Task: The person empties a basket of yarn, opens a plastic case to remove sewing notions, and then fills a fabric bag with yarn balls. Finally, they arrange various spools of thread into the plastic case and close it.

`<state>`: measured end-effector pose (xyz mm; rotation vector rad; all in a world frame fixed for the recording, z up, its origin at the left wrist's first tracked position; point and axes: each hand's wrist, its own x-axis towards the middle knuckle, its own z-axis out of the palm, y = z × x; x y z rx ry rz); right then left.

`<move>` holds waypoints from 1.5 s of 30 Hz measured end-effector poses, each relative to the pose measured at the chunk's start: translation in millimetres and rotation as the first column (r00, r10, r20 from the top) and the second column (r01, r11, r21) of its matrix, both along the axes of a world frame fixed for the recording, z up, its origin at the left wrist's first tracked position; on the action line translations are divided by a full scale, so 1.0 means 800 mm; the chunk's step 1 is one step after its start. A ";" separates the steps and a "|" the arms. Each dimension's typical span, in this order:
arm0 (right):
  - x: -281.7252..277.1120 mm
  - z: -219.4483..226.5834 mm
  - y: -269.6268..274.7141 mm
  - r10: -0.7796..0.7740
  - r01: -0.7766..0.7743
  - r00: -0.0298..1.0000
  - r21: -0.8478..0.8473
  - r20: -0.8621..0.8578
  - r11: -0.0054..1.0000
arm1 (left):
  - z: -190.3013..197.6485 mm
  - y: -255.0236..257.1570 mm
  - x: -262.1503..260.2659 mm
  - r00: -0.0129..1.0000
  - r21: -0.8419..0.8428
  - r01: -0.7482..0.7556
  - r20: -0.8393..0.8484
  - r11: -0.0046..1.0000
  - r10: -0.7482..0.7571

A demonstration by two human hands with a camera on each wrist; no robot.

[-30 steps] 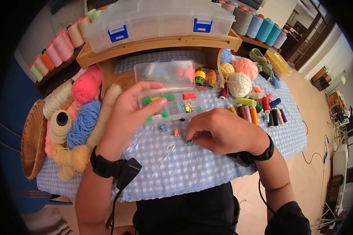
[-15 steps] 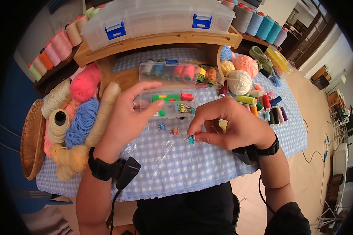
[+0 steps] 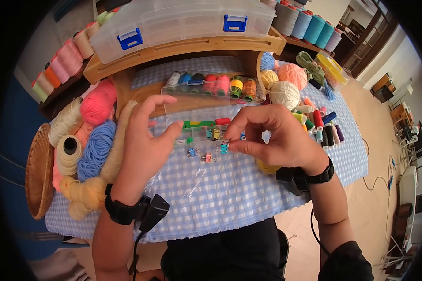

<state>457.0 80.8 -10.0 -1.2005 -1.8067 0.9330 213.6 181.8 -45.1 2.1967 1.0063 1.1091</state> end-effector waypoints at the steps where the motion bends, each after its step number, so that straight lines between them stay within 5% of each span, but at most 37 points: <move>1: 0.000 -0.002 0.000 0.000 0.000 1.000 0.000 -0.001 1.000 | 0.000 -0.001 -0.001 1.000 0.000 0.000 -0.001 1.000 0.000; 4: 0.000 -0.002 0.001 -0.010 0.010 1.000 0.065 0.000 0.998 | 0.003 0.004 -0.004 0.981 0.148 -0.185 -0.031 0.971 0.191; 6: -0.001 -0.002 0.001 -0.010 0.008 1.000 0.110 0.017 0.994 | 0.004 0.011 -0.005 0.939 -0.140 0.137 0.334 0.981 -0.084; 7: -0.001 -0.001 0.001 -0.012 0.010 1.000 0.110 0.017 0.994 | 0.008 0.005 -0.003 0.939 -0.140 0.139 0.333 0.980 -0.086; 10: -0.004 -0.002 0.000 -0.009 -0.004 0.997 0.156 0.083 0.988 | 0.029 -0.023 0.001 0.813 -0.405 0.575 0.378 0.711 -0.443; 13: -0.007 -0.007 0.000 -0.042 0.043 0.999 0.215 -0.008 0.976 | 0.025 -0.022 0.001 0.797 -0.402 0.602 0.258 0.689 -0.546; 25: -0.009 -0.005 -0.002 -0.079 0.084 0.996 0.159 -0.038 0.984 | 0.014 -0.018 0.005 0.839 -0.236 0.533 0.275 0.812 -0.470; 34: -0.007 -0.005 -0.002 -0.011 0.020 0.999 0.177 -0.051 0.984 | 0.021 -0.019 -0.001 0.829 -0.293 0.558 0.248 0.777 -0.501; 43: -0.006 -0.010 0.000 -0.058 0.050 0.998 0.196 0.037 0.979 | 0.020 -0.021 0.001 0.843 -0.262 0.536 0.215 0.803 -0.492; 45: -0.004 -0.009 0.001 -0.031 -0.002 0.994 0.311 0.100 0.950 | 0.014 -0.020 0.004 0.843 -0.232 0.531 0.247 0.815 -0.479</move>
